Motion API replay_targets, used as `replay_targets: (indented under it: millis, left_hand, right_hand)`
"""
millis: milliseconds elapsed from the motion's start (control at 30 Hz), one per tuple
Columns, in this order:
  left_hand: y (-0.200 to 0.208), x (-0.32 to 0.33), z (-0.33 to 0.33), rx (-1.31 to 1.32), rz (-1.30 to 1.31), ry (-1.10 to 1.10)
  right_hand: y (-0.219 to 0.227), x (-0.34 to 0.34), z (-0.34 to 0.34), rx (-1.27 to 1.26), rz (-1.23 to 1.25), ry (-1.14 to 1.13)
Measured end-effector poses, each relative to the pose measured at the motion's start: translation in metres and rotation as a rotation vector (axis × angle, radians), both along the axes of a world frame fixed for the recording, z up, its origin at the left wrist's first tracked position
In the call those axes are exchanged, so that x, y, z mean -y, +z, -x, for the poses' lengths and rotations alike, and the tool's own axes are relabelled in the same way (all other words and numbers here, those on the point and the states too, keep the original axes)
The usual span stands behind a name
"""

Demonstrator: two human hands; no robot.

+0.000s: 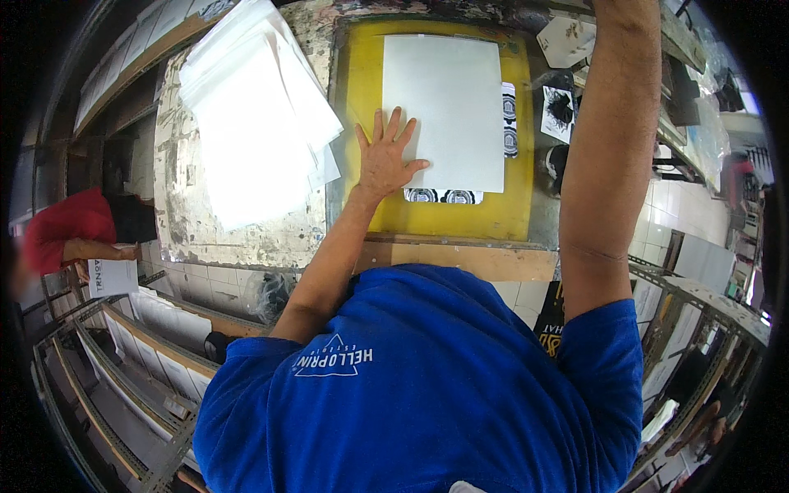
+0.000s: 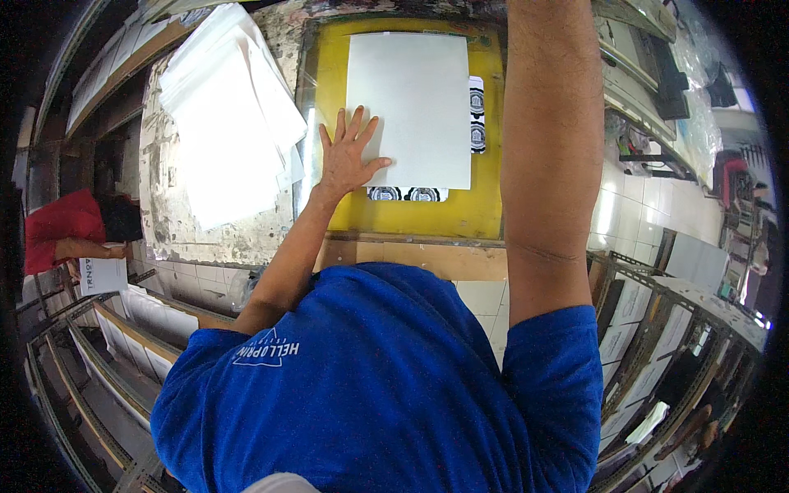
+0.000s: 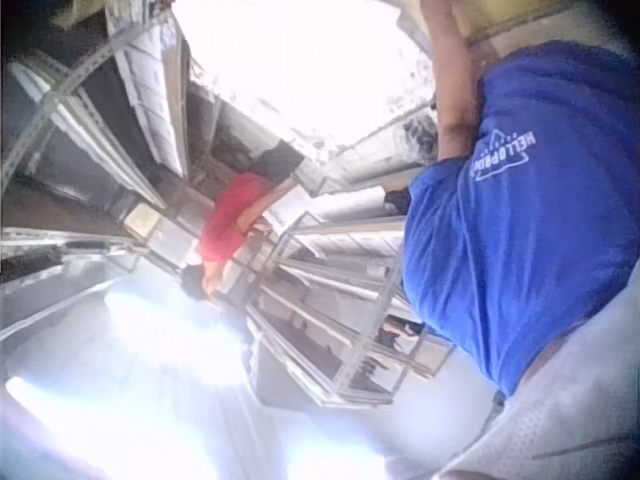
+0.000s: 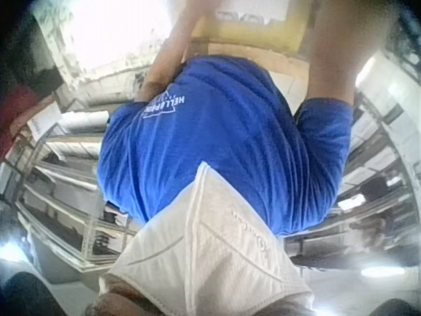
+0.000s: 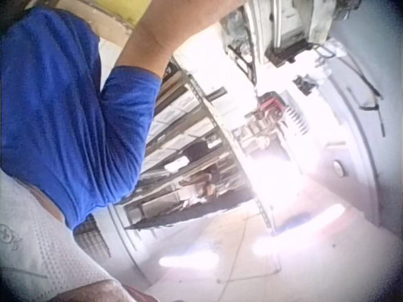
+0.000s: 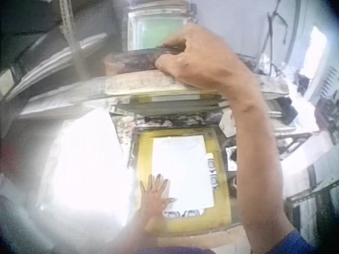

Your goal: The person performs a series of screen printing operations on paper sheets, manually positioning each sheet, applying ink with a squeegee through a framed mesh screen, and setting the printed sheets aside.

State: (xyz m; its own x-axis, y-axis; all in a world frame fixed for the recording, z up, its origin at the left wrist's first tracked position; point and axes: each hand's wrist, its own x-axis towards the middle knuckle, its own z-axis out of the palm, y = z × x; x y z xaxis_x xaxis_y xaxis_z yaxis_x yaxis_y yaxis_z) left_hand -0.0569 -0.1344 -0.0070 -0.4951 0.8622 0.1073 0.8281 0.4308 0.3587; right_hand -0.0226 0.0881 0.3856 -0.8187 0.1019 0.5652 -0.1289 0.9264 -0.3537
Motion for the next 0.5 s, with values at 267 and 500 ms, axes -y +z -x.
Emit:
replay_targets:
  millis: [267, 500]
  left_hand:
    - [-0.016, 0.011, 0.009, 0.020, -0.074, -0.009]
    - [0.065, 0.018, 0.021, 0.477, -0.895, 0.249]
  right_hand:
    - [-0.016, 0.013, 0.004, -0.174, -0.173, -0.146]
    - [-0.022, 0.034, -0.021, 0.112, 0.012, -0.190]
